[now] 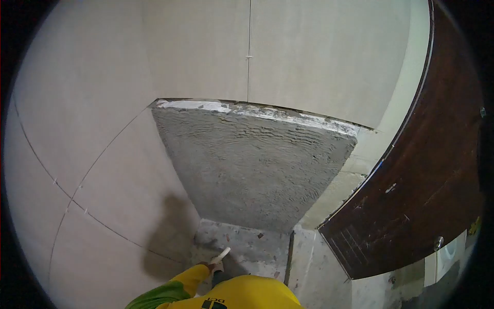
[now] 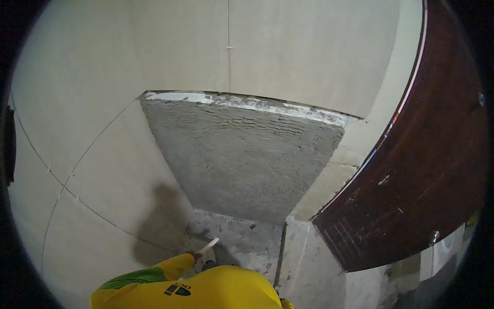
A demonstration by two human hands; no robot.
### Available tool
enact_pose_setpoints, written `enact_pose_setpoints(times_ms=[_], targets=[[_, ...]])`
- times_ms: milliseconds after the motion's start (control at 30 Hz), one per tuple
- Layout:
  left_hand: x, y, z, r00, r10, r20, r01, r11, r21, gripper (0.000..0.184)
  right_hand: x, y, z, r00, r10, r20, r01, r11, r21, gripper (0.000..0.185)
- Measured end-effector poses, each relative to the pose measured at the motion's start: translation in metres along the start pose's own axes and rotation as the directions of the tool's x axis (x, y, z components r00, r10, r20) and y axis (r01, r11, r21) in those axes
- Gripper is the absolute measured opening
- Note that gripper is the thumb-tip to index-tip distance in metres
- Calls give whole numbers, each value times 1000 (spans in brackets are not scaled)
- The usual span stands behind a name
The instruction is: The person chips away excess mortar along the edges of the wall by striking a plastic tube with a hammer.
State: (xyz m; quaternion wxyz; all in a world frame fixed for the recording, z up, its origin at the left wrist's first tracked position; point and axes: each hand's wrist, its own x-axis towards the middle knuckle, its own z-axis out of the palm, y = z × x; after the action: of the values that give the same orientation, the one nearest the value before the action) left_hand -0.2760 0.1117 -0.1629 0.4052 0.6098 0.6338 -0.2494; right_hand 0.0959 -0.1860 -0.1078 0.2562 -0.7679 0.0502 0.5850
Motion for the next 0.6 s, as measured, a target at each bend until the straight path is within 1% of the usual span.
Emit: enact_pose_setpoints(times_ms=[67,100,200,367,600], targets=[[-8,12,1,997,73,-11,-71,989,128,64,1,2,-1,1000,0,-1,0,1000,5,63],[-6,16,2,995,101,-1,-99,984,146,63,0,2,-1,1000,1,-1,-1,1000,6,64],[8,16,16,989,145,31,-146,988,42,62,-2,3,0,1000,1,-1,-1,1000,11,65],[21,-3,33,985,169,47,-163,981,-106,59,-4,9,-3,1000,6,-1,-6,1000,23,66],[8,-26,36,989,143,38,-139,987,-85,57,-4,30,-8,1000,24,-12,-23,999,45,69]])
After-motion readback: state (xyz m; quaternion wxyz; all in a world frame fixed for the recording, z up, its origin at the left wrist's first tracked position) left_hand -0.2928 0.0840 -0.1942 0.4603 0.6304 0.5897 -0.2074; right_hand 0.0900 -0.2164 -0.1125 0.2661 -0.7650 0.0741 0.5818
